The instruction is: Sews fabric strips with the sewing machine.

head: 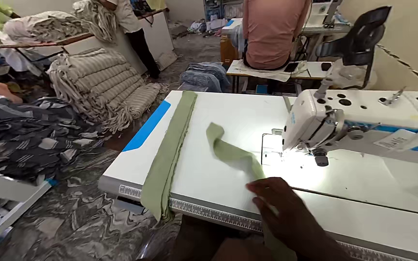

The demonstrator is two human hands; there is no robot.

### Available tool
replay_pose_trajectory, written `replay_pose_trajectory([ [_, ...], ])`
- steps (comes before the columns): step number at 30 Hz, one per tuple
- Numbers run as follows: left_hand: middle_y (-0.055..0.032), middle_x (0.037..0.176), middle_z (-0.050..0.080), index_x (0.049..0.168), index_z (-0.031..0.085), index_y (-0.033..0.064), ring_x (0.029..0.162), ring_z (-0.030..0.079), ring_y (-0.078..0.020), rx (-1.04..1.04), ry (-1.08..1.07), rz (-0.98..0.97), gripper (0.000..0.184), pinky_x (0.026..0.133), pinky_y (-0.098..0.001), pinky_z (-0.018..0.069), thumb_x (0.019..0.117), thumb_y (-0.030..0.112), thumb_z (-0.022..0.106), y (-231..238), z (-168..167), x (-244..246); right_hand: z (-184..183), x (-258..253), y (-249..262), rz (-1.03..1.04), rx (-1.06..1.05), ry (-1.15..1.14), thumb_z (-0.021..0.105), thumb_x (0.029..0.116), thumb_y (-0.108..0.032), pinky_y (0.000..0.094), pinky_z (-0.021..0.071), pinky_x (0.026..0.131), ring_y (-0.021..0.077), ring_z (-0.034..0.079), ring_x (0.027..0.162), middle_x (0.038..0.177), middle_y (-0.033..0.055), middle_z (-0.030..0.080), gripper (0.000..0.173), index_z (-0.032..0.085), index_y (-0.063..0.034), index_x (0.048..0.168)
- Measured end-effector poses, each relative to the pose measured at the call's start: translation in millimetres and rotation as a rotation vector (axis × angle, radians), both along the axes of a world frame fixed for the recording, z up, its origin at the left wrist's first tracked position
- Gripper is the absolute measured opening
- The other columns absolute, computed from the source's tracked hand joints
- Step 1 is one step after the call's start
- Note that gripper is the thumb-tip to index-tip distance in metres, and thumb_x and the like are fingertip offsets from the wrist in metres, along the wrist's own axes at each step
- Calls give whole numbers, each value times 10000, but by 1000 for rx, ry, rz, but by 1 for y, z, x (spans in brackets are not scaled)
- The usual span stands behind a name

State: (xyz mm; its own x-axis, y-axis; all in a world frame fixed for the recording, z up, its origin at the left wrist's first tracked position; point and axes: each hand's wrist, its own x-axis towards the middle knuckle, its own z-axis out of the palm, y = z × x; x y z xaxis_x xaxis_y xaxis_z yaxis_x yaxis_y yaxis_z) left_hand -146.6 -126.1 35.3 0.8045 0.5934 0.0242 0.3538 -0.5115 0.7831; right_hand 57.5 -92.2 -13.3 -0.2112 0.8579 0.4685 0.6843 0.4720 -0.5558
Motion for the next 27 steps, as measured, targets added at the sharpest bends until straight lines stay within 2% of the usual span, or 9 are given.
replay_pose_trajectory([
  [3, -31, 898, 705, 1054, 748, 126, 808, 681, -147, 247, -28, 328, 421, 720, -391, 600, 931, 525, 688, 51, -8, -11, -27, -7, -4, 78, 4, -202, 552, 1013, -280, 459, 526, 987, 187, 596, 1276, 1340, -39, 668, 290, 707, -221, 1251],
  [8, -189, 1249, 618, 1473, 498, 77, 1091, 632, -365, 356, 245, 602, 835, 892, -584, 546, 812, 497, 787, 164, -35, 8, -34, -12, -19, 55, -24, -211, 486, 1063, -333, 473, 518, 1014, 224, 543, 1366, 1445, -17, 615, 320, 700, -229, 1277],
  [11, -198, 1181, 655, 1420, 547, 46, 1046, 661, -365, 323, 265, 664, 485, 886, -569, 548, 970, 204, 637, 208, -39, 22, -29, -16, -36, 152, -137, -13, 584, 1038, -321, 473, 468, 1123, 238, 528, 1385, 1406, 7, 642, 239, 754, -212, 1165],
  [13, -184, 1159, 661, 1374, 587, 48, 992, 678, -338, 308, 280, 679, 378, 847, -539, 565, 1015, 166, 581, 220, -36, 23, -18, -18, -56, 300, -286, 139, 642, 1017, -283, 427, 446, 1141, 206, 566, 1338, 1330, 23, 690, 240, 768, -160, 1180],
  [15, -165, 1178, 661, 1374, 610, 81, 987, 683, -325, 314, 315, 667, 364, 842, -528, 574, 1032, 201, 583, 220, -35, 24, -6, -15, -67, 390, -371, 261, 656, 1016, -244, 379, 556, 1008, 172, 683, 1143, 1202, 62, 735, 257, 750, -109, 1212],
  [17, -140, 1164, 671, 1365, 630, 115, 974, 686, -304, 326, 337, 657, 356, 824, -518, 576, 1021, 192, 583, 216, -35, 26, -8, -17, -64, 207, -175, 248, 666, 1007, -251, 317, 601, 872, 123, 706, 984, 1049, 24, 747, 206, 771, -134, 1141],
  [21, -149, 1191, 643, 1361, 580, 87, 941, 679, -291, 259, 173, 664, 475, 793, -509, 585, 908, 174, 696, 209, -35, 30, -23, -14, -27, -25, -26, -157, 508, 1059, -402, 412, 448, 1150, 186, 486, 1422, 1455, -20, 601, 412, 640, -189, 1386],
  [24, -166, 1253, 626, 1447, 529, 118, 1100, 631, -352, 266, 202, 610, 731, 890, -585, 538, 806, 361, 780, 211, -38, 34, -38, -17, -22, -44, 17, -280, 464, 1067, -462, 418, 418, 1157, 170, 482, 1425, 1481, -33, 586, 444, 652, -188, 1361],
  [27, -170, 1213, 639, 1417, 583, 144, 1094, 639, -363, 331, 274, 574, 541, 876, -587, 540, 910, 284, 711, 220, -41, 39, -36, -19, -26, -37, 22, -277, 471, 1072, -439, 409, 425, 1153, 155, 517, 1394, 1447, -47, 614, 397, 682, -201, 1309],
])
